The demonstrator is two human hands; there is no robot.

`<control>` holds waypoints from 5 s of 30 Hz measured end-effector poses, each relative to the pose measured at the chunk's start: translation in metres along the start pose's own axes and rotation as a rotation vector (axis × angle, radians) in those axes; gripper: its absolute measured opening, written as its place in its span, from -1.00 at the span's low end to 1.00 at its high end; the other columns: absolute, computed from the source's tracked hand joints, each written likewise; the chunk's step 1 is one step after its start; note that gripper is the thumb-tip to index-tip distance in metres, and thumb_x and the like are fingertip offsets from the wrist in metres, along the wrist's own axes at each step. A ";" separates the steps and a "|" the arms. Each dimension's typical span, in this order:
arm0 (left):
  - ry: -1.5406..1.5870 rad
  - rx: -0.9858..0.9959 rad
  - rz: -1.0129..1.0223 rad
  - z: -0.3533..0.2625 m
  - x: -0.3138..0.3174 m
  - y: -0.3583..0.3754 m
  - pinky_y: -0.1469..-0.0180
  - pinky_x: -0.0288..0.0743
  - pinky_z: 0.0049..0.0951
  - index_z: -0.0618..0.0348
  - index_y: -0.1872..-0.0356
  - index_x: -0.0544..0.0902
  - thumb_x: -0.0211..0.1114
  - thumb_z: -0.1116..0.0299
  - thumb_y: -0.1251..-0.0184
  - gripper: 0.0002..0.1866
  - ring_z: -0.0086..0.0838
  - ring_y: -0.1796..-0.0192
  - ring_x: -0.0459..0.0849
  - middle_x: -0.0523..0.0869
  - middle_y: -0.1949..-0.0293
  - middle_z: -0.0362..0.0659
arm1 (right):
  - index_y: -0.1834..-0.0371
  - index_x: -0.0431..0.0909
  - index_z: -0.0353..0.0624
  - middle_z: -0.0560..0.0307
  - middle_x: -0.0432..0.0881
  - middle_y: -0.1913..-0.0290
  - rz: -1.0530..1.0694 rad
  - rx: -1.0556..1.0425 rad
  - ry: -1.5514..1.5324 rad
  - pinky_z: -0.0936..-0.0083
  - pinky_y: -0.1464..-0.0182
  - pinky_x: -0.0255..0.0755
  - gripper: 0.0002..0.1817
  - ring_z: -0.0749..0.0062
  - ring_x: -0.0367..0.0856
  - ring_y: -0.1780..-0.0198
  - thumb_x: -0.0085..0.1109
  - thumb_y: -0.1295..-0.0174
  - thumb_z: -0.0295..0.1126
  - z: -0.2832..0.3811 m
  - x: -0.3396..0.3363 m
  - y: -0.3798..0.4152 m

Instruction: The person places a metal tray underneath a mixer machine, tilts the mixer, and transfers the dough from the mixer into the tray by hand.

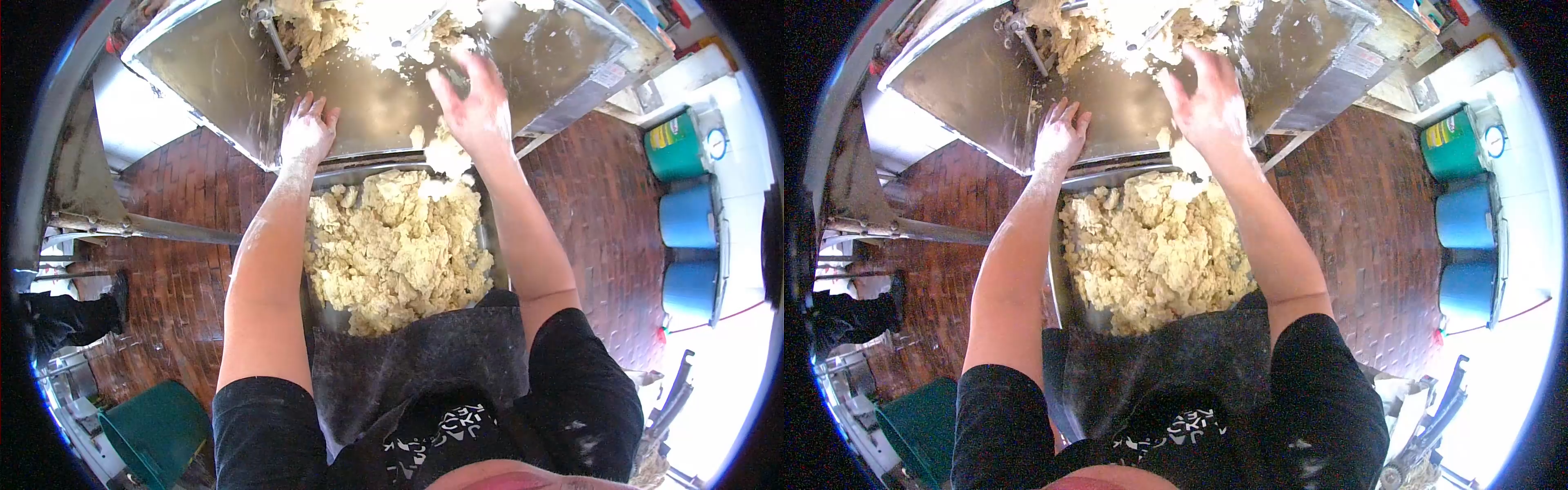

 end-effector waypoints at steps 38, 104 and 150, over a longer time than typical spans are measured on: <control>-0.044 0.011 0.019 -0.003 -0.005 0.007 -0.65 0.08 0.01 0.03 -0.46 0.53 0.13 -0.08 -0.57 -0.40 -0.13 -0.63 0.26 0.39 -0.57 -0.01 | -0.11 0.68 -0.08 0.01 0.75 0.11 0.706 -0.380 0.436 0.30 0.03 0.66 -0.69 0.20 0.75 0.07 0.23 -0.34 -0.27 0.087 0.058 -0.149; -0.006 -0.052 0.050 -0.003 -0.012 0.011 -0.67 0.05 -0.04 -0.02 -0.46 0.55 0.16 -0.06 -0.53 -0.41 -0.19 -0.64 0.26 0.38 -0.58 -0.06 | -0.16 0.64 -0.12 0.10 0.74 0.10 0.613 -0.344 0.445 0.36 -0.01 0.65 -0.66 0.24 0.73 0.03 0.24 -0.34 -0.33 0.057 0.075 -0.172; 1.160 0.120 0.169 -0.061 0.058 -0.112 0.01 0.72 -0.36 0.29 -0.56 0.15 0.67 0.20 -0.19 0.05 -0.31 0.06 0.84 0.83 -0.04 -0.02 | -0.72 0.07 0.11 -0.08 0.83 0.10 0.554 0.397 0.185 0.28 0.12 0.69 0.09 0.18 0.79 0.26 0.39 -0.22 0.26 -0.119 0.089 -0.062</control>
Point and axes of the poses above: each hand's wrist, its own y-axis away from the middle knuckle, its own x-axis out of the palm, z = x × y, the point moved 8 cm from there along -y, towards the middle knuckle
